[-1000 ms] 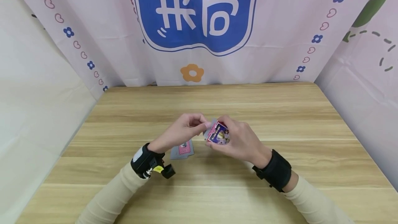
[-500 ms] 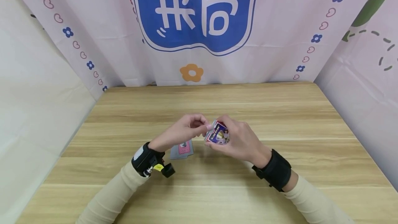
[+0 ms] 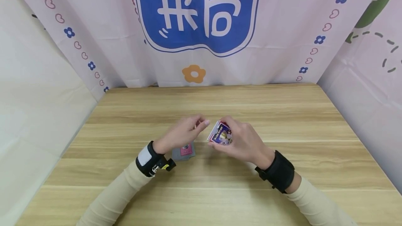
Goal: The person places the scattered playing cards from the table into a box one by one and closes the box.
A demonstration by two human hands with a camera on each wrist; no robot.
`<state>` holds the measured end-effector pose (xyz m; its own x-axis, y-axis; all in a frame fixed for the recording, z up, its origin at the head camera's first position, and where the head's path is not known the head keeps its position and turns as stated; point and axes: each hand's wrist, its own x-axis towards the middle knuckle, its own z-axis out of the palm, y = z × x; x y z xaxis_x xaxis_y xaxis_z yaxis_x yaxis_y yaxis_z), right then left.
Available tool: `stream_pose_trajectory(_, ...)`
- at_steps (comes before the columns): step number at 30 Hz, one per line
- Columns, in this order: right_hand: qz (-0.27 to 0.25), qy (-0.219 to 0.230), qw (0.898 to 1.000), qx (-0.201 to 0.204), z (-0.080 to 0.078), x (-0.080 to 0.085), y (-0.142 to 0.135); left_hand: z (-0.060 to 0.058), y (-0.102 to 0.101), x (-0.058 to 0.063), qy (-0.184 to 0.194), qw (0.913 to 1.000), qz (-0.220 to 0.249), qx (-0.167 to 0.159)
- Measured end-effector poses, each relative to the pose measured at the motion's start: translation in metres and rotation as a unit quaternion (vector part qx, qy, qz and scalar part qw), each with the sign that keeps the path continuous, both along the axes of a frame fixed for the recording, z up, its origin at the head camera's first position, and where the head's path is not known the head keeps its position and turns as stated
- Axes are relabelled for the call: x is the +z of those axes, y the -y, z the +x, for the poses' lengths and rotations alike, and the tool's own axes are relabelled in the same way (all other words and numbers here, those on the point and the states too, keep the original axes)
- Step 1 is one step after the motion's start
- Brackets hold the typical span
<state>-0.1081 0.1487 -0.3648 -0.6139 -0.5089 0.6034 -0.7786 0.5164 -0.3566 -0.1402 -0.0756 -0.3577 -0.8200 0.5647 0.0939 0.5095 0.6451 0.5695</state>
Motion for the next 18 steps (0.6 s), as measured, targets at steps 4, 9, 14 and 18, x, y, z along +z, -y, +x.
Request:
stream_pose_trajectory(4, 0.008, 0.001, 1.0, -0.004, 0.0, 0.0, 0.0, -0.003, 0.007, -0.009, -0.079, 0.983, -0.166, 0.001)
stream_pose_trajectory(9, 0.009, 0.002, 1.0, -0.004, 0.0, -0.001, 0.0, -0.005, 0.015, -0.017, -0.042, 0.9716, -0.232, -0.021)
stream_pose_trajectory(14, 0.01, -0.001, 1.0, -0.007, -0.001, -0.002, -0.001, -0.009, 0.018, -0.024, -0.023, 0.9741, -0.224, -0.022)
stream_pose_trajectory(18, 0.011, -0.002, 1.0, -0.009, -0.001, -0.002, -0.001, -0.012, 0.018, -0.025, -0.01, 0.9722, -0.234, -0.012)
